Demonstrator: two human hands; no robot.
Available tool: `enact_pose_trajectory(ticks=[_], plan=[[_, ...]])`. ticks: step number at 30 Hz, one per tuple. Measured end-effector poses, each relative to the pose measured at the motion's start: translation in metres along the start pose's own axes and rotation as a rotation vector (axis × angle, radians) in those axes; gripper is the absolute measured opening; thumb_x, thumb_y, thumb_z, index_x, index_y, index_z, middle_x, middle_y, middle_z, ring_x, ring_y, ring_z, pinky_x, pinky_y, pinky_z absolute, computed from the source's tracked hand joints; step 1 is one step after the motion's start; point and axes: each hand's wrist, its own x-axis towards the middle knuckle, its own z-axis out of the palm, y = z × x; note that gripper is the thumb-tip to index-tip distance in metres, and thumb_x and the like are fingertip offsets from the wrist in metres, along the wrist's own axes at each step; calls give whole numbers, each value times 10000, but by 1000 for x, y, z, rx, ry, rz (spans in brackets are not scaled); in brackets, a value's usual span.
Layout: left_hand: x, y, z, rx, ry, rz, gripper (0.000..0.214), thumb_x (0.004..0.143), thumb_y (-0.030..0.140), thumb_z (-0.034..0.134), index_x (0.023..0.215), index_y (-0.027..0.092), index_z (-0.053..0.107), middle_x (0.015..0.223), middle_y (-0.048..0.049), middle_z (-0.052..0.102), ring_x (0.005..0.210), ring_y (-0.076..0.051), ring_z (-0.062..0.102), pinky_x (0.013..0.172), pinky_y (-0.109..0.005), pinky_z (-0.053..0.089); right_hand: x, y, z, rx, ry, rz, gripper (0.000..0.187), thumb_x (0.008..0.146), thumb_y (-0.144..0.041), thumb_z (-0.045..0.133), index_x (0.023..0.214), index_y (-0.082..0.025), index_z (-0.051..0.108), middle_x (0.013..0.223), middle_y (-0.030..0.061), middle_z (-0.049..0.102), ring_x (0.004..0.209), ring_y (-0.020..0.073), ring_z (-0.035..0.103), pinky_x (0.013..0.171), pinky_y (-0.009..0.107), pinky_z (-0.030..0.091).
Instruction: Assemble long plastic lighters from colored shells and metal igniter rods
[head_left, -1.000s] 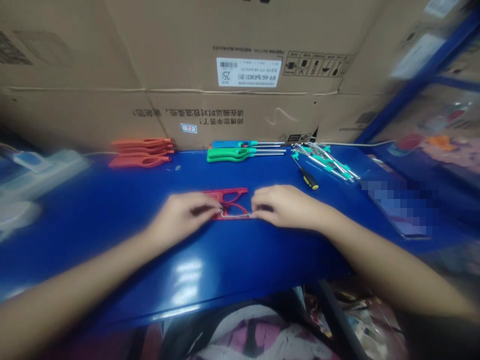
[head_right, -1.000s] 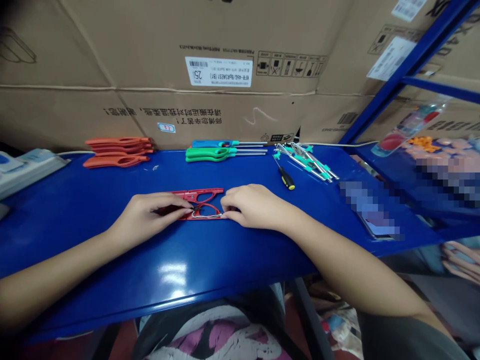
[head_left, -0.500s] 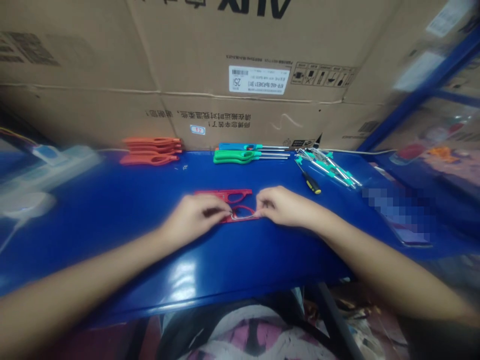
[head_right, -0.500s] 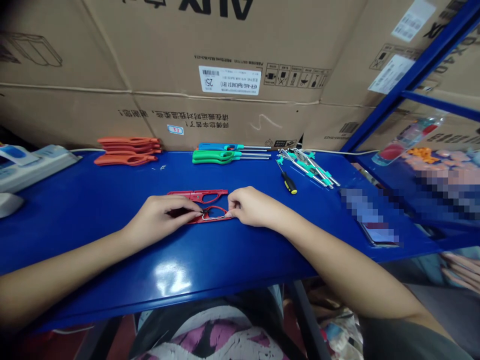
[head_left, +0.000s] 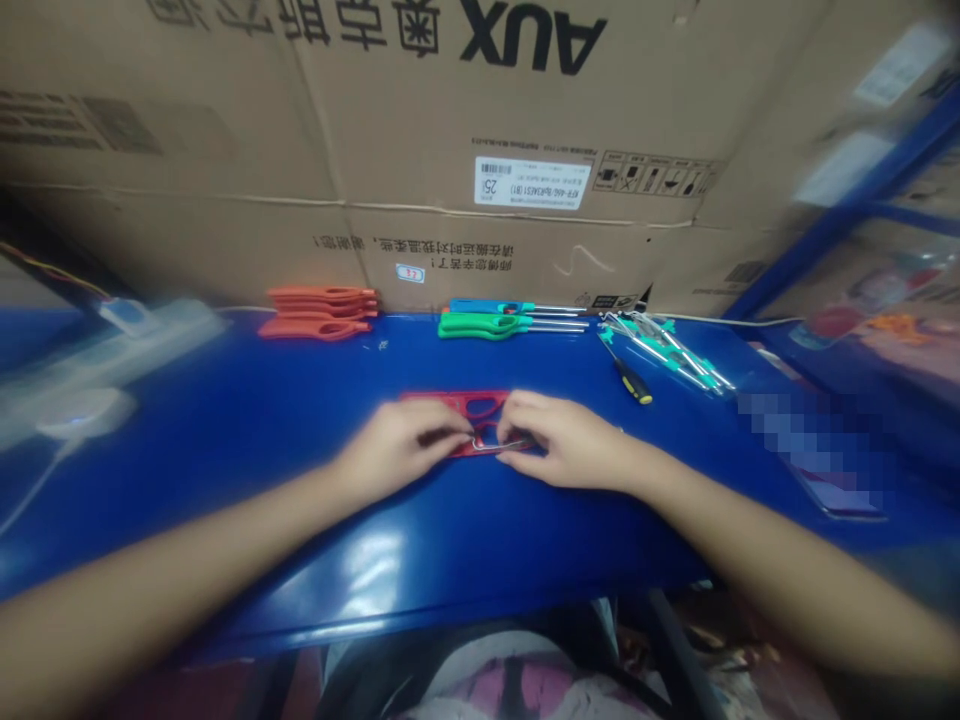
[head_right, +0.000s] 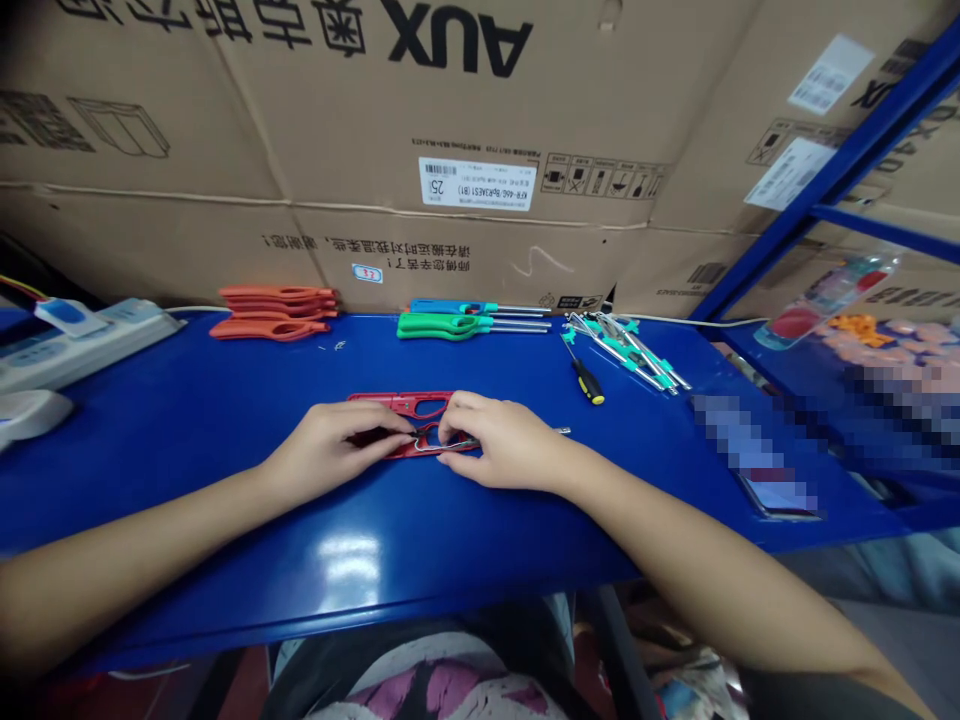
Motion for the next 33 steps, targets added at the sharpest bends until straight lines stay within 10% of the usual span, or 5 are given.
enact_pose_trajectory(ticks=[33], plan=[[2,1,-3,-8,-6,115,151,949,170,624,1037,171,746,968,-69,784,874,-175,747,853,-284,585,7,8,8,258,121,33,80,904,-213,620,863,-159,664,684,-40,549,516,63,408,533,200,337]])
